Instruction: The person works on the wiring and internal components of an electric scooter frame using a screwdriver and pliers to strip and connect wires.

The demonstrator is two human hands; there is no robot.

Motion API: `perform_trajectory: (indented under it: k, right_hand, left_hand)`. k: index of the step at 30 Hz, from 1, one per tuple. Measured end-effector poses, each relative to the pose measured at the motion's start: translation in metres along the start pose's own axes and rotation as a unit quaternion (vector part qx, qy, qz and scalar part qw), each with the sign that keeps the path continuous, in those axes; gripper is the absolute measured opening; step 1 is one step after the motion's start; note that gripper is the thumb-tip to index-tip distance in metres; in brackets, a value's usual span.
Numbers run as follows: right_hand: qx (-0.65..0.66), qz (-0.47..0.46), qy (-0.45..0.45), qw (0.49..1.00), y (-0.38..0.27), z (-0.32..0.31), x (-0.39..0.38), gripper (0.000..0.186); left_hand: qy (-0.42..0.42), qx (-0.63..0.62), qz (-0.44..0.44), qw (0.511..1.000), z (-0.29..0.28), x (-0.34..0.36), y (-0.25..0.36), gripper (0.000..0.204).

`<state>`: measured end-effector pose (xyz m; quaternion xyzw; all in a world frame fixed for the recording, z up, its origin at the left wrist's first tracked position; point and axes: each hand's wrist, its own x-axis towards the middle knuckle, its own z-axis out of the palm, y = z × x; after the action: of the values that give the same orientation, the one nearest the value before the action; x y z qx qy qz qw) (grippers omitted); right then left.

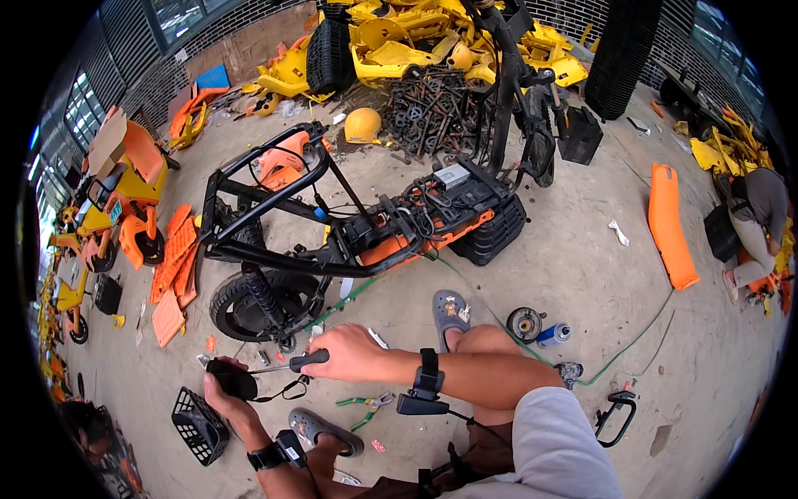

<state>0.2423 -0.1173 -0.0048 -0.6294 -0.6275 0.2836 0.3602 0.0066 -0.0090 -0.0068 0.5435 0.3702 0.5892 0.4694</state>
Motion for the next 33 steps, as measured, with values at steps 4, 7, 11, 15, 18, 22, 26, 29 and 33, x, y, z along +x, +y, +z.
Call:
perform_trajectory:
  k: [4, 7, 11, 15, 18, 22, 26, 29, 33]
  right_hand:
    - [0.156, 0.149, -0.153, 0.964, 0.000, -0.004, 0.008, 0.042]
    - [0.122, 0.124, -0.144, 0.974, -0.005, 0.002, 0.009, 0.039]
    - [0.015, -0.015, -0.006, 1.000, -0.014, 0.012, 0.009, 0.036]
    - [-0.055, -0.138, 0.050, 0.988, -0.014, 0.024, 0.012, 0.031]
    - [-0.046, -0.143, 0.035, 0.988, -0.015, 0.028, 0.013, 0.029]
    - [0.015, -0.047, -0.061, 0.997, -0.019, 0.024, 0.018, 0.031]
    - [0.264, 0.202, -0.222, 0.917, -0.019, 0.013, 0.023, 0.035]
    - [0.229, 0.199, -0.210, 0.930, -0.024, 0.009, 0.019, 0.035]
    - [0.023, -0.026, -0.054, 0.998, -0.012, 0.021, 0.007, 0.034]
  left_hand:
    - [0.005, -0.039, 0.039, 0.998, -0.004, -0.003, 0.004, 0.062]
    - [0.012, -0.023, 0.033, 0.999, -0.005, -0.004, 0.009, 0.057]
    - [0.018, 0.039, -0.014, 0.999, -0.012, -0.002, 0.007, 0.049]
    - [0.039, 0.041, -0.059, 0.997, -0.015, -0.001, 0.013, 0.049]
    - [0.034, 0.040, -0.044, 0.998, -0.023, -0.002, 0.008, 0.048]
    - [-0.012, 0.098, 0.008, 0.995, -0.031, -0.008, 0.003, 0.050]
    - [0.060, -0.050, -0.036, 0.996, -0.021, -0.011, 0.017, 0.056]
    - [0.059, -0.036, -0.060, 0.996, -0.019, -0.006, 0.017, 0.055]
    - [-0.010, 0.061, -0.034, 0.997, -0.010, -0.005, 0.011, 0.053]
